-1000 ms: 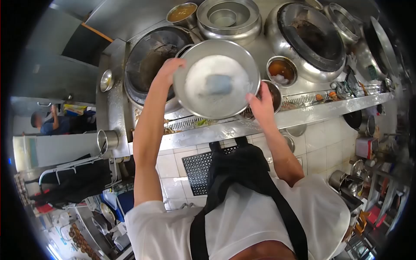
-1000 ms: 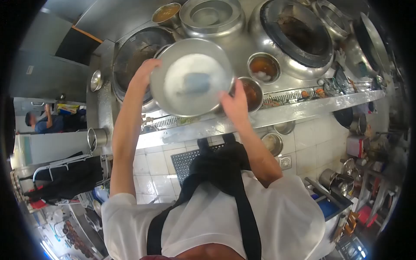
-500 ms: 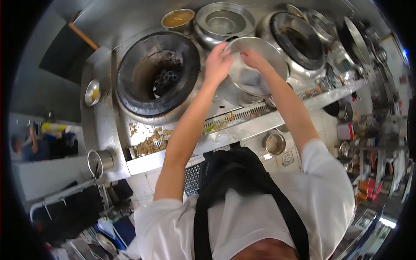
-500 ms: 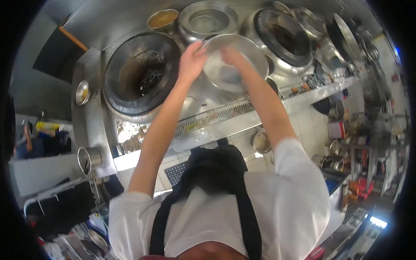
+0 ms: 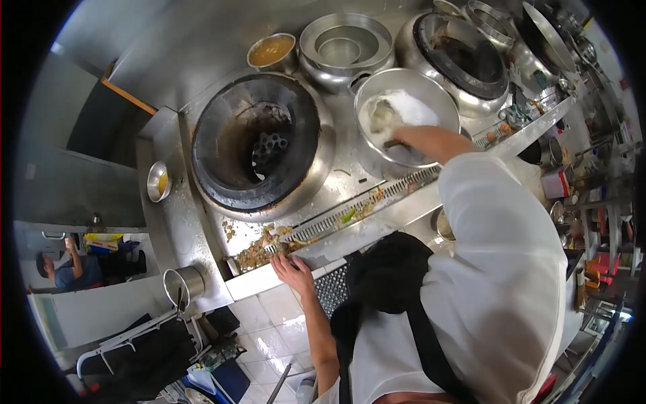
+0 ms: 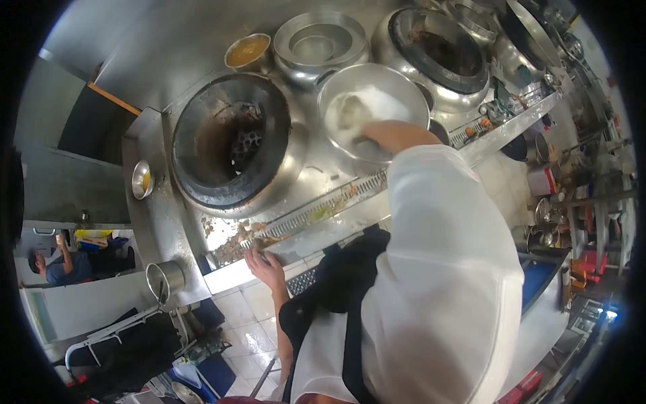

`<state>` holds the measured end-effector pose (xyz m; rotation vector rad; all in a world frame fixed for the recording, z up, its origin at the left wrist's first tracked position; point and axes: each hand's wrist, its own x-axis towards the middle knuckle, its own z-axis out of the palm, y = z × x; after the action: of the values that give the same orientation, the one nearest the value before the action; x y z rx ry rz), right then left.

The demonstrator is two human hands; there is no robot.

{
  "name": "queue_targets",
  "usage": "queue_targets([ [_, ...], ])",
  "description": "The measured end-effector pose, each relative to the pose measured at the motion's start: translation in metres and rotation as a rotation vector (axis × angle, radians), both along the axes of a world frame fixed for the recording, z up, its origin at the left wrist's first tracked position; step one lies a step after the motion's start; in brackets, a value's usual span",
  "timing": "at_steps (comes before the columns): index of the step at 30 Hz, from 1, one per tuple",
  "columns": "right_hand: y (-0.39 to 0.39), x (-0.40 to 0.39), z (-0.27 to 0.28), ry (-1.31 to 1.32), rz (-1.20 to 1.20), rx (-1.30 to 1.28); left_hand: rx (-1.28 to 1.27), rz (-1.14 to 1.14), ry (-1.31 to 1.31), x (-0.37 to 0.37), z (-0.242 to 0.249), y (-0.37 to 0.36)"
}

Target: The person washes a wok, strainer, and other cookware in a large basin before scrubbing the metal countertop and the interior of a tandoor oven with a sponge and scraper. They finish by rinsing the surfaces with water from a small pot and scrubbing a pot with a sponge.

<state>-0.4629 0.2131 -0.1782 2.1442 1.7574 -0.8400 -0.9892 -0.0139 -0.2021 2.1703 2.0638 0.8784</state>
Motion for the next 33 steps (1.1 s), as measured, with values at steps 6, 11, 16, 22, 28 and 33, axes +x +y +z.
queue_targets([
  [6,-0.011,0.043,0.048,0.245,0.019,0.182,0.105,0.068,-0.222,0.081,0.051,0.024],
  [11,-0.028,0.049,0.074,0.372,0.068,0.296,0.249,-0.634,-0.469,0.28,0.213,0.11],
  [16,-0.051,0.041,0.086,0.402,0.192,0.403,-0.226,-0.888,0.131,0.416,0.171,0.24],
  [22,-0.135,0.031,0.094,-0.015,0.309,1.002,-0.731,-0.927,1.051,0.497,0.048,0.296],
  [28,-0.213,0.073,0.156,0.229,0.012,1.126,-0.861,-0.709,0.903,0.477,0.024,0.252],
  [33,-0.214,0.063,0.144,0.486,-0.195,1.407,-0.94,-0.587,0.71,0.456,0.021,0.231],
])
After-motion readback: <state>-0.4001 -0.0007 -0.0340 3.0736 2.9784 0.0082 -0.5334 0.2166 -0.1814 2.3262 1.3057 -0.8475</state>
